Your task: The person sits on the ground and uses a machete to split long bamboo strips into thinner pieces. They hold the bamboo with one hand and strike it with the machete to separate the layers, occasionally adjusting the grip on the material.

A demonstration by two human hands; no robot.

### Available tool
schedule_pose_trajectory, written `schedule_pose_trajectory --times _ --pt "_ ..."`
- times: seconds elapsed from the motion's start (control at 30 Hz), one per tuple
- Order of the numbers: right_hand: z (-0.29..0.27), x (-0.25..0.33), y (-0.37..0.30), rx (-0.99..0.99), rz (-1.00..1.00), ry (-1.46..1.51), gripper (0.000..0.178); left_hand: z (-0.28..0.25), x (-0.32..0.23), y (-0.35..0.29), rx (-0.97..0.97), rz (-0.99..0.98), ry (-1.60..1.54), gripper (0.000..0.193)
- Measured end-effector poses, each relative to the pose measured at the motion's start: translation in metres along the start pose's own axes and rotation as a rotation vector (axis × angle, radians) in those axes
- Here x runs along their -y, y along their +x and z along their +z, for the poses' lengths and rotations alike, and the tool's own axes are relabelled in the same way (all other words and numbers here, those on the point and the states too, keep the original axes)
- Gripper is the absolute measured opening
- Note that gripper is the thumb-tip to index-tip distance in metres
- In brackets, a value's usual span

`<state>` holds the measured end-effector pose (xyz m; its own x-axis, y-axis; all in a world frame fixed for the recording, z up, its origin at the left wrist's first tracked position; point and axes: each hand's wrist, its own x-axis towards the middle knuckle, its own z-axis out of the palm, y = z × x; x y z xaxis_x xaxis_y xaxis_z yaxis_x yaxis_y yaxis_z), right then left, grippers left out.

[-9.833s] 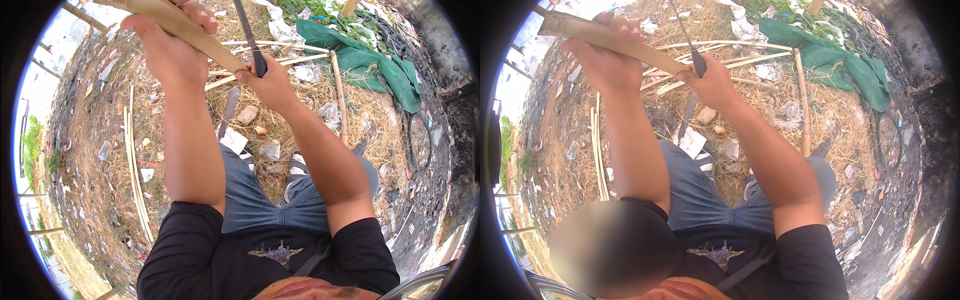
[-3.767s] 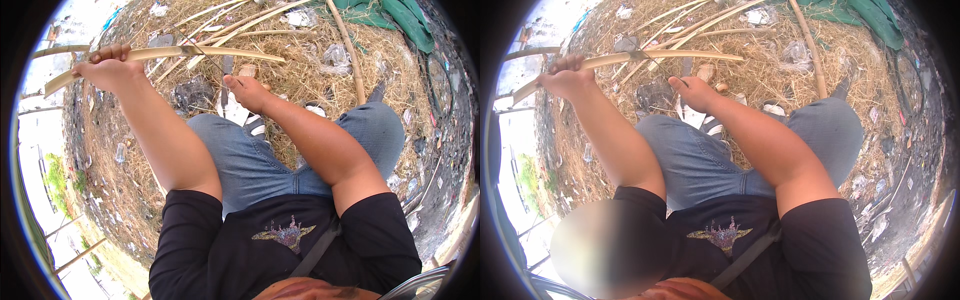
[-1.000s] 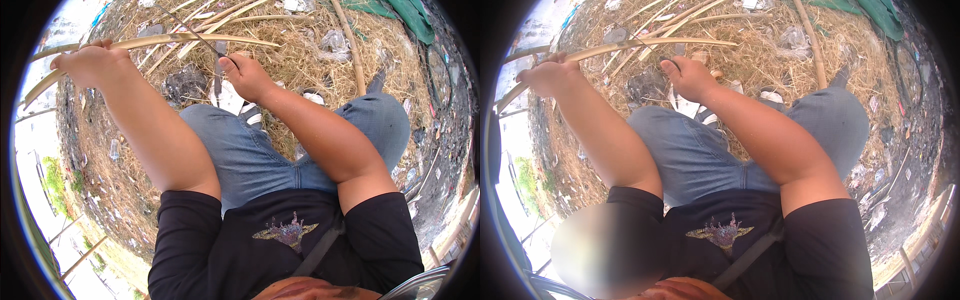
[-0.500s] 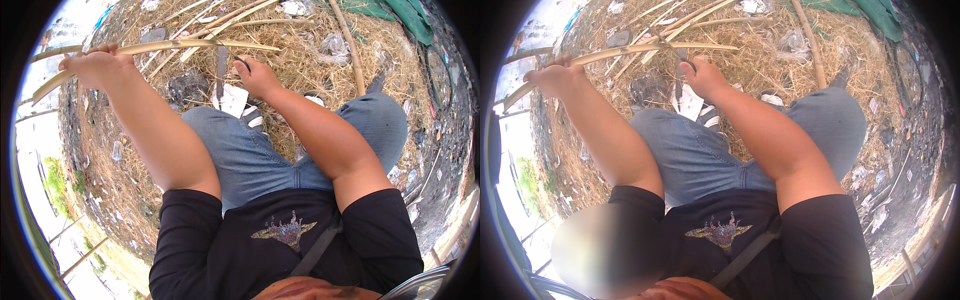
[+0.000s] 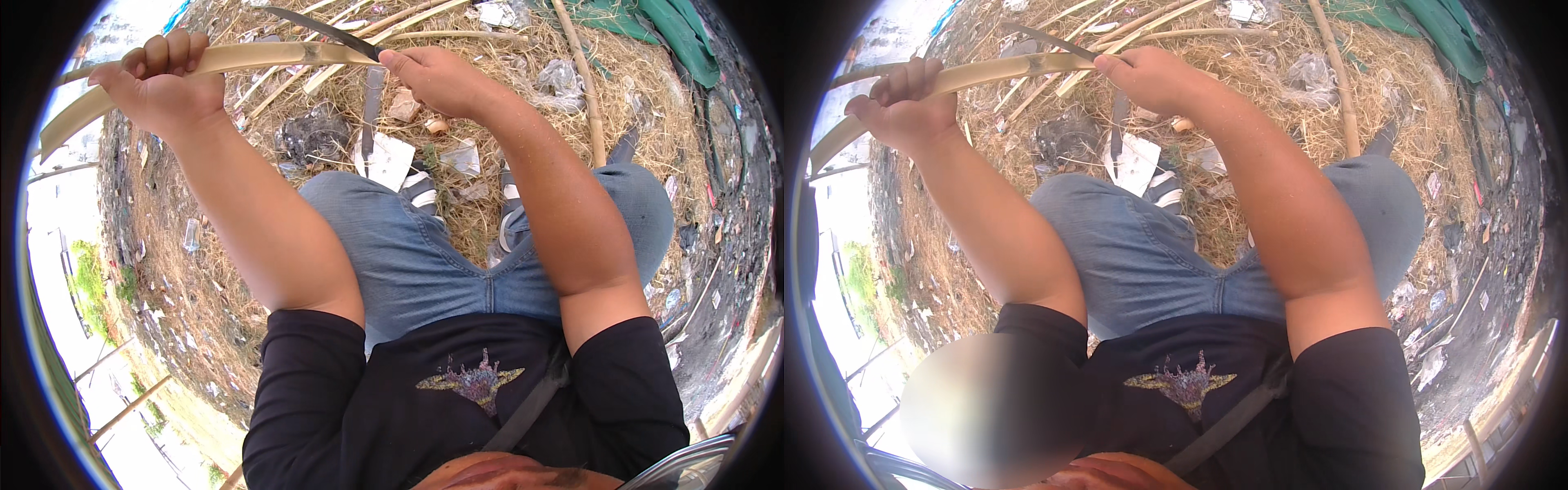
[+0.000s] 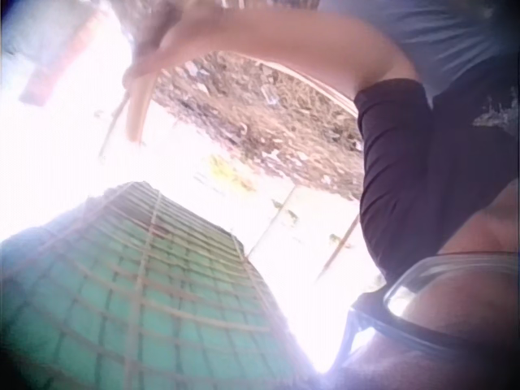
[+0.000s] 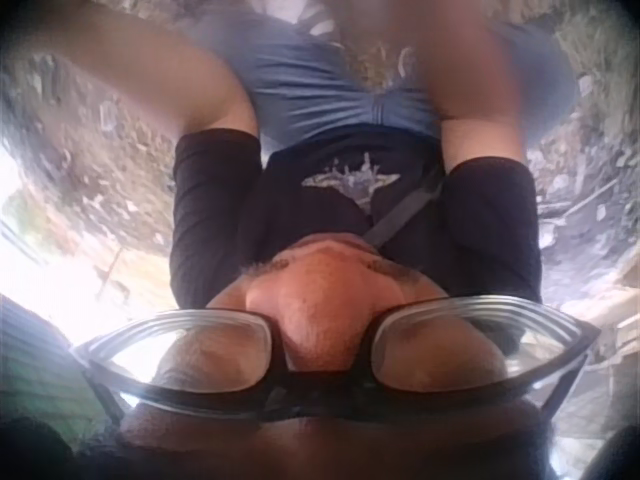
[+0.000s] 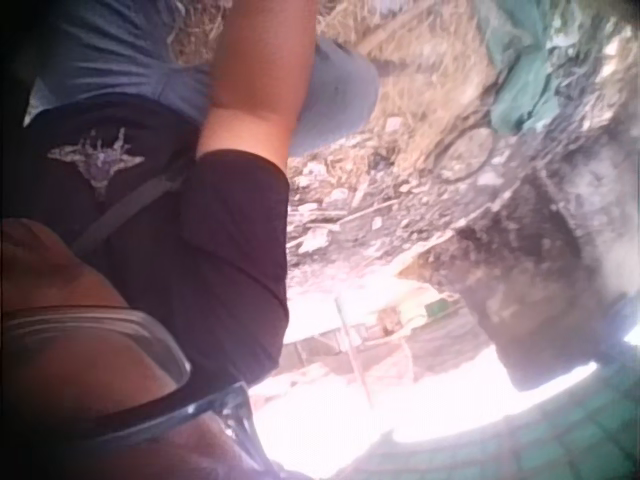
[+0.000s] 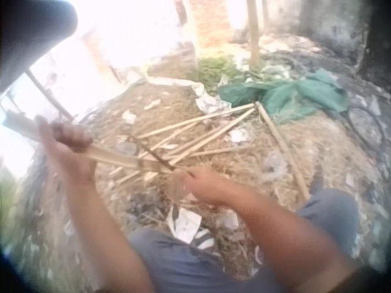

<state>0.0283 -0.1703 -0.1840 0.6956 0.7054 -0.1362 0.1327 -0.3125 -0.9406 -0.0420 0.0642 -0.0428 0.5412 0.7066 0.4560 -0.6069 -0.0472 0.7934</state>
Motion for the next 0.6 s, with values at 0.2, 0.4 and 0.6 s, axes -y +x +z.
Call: schedule_pose_trajectory --times 0.2,0.4,0.6 --pt "0.002 0.022 -0.007 0.007 -0.008 0.109 0.057 0.009 -0.007 -0.003 0.152 -0.018 -0.046 0.060" --pt "0.005 -0.037 -0.001 0.023 0.292 0.159 0.063 0.010 -0.005 -0.007 0.003 -0.006 0.000 0.060" --pt "0.017 -0.018 -0.002 -0.014 0.036 0.344 0.052 -0.003 -0.004 0.004 0.279 -0.041 -0.164 0.059"
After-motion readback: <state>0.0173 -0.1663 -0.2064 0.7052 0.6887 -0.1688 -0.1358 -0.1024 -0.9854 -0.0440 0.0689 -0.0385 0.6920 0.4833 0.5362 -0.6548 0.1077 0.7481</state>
